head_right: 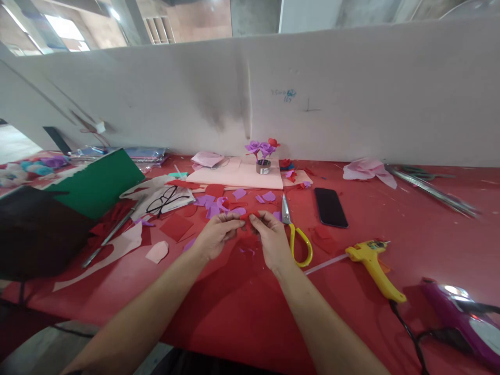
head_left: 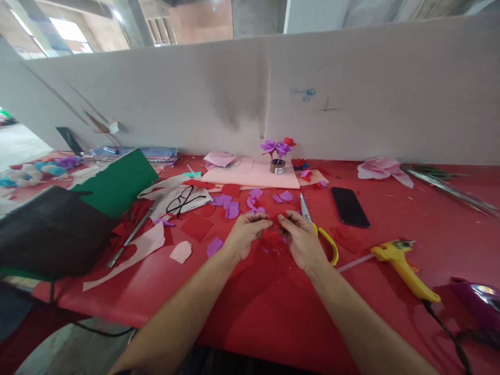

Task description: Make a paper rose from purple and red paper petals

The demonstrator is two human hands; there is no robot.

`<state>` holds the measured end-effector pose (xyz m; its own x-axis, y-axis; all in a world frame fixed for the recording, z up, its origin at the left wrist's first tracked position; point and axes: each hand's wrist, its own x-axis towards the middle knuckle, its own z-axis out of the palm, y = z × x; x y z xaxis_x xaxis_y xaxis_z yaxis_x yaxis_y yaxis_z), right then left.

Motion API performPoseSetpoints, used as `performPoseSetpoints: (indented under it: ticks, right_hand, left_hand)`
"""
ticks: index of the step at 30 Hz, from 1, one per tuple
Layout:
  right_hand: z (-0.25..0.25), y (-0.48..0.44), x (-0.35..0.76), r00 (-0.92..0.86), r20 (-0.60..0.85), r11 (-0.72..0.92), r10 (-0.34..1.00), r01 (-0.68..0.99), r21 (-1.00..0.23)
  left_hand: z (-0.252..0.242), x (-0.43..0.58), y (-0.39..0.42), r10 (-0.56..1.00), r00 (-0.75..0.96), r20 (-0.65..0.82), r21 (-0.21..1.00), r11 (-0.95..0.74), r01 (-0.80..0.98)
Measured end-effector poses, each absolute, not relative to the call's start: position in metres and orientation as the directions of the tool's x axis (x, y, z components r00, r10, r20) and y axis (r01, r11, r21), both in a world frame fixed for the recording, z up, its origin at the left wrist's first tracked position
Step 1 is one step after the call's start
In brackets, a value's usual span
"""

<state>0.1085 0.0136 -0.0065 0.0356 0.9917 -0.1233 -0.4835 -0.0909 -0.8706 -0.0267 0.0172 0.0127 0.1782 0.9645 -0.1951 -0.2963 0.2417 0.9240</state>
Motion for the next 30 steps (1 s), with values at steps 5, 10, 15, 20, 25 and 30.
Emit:
performPoseSetpoints:
  ticks: [5, 10, 15, 20, 25, 30]
  right_hand:
    - [-0.005, 0.015, 0.112, 0.029, -0.120, -0.093, 0.992, -0.457, -0.884]
    - [-0.002, 0.016, 0.121, -0.045, 0.058, 0.042, 0.997, -0.309, -0.950]
    - [-0.002, 0.015, 0.122, -0.133, 0.092, 0.053, 0.987, -0.271, -0.961]
    - [-0.001, 0.017, 0.119, -0.021, -0.033, -0.038, 0.999, -0.377, -0.925]
    - [0.000, 0.016, 0.118, -0.038, -0.002, -0.016, 0.999, -0.379, -0.925]
    - [-0.007, 0.019, 0.120, 0.006, 0.012, 0.014, 1.000, -0.350, -0.937]
  left_hand:
    - [0.014, -0.031, 0.021, 0.938, 0.256, -0.232, 0.885, 0.313, -0.344]
    - [0.013, -0.036, 0.023, 0.825, 0.418, -0.380, 0.697, 0.552, -0.458]
    - [0.011, -0.036, 0.024, 0.754, 0.510, -0.414, 0.643, 0.639, -0.422]
    - [0.012, -0.029, 0.021, 0.920, 0.243, -0.308, 0.846, 0.381, -0.373]
    - [0.013, -0.026, 0.017, 0.961, 0.198, -0.192, 0.871, 0.260, -0.418]
    - [0.009, -0.028, 0.020, 0.977, 0.070, -0.202, 0.895, 0.213, -0.392]
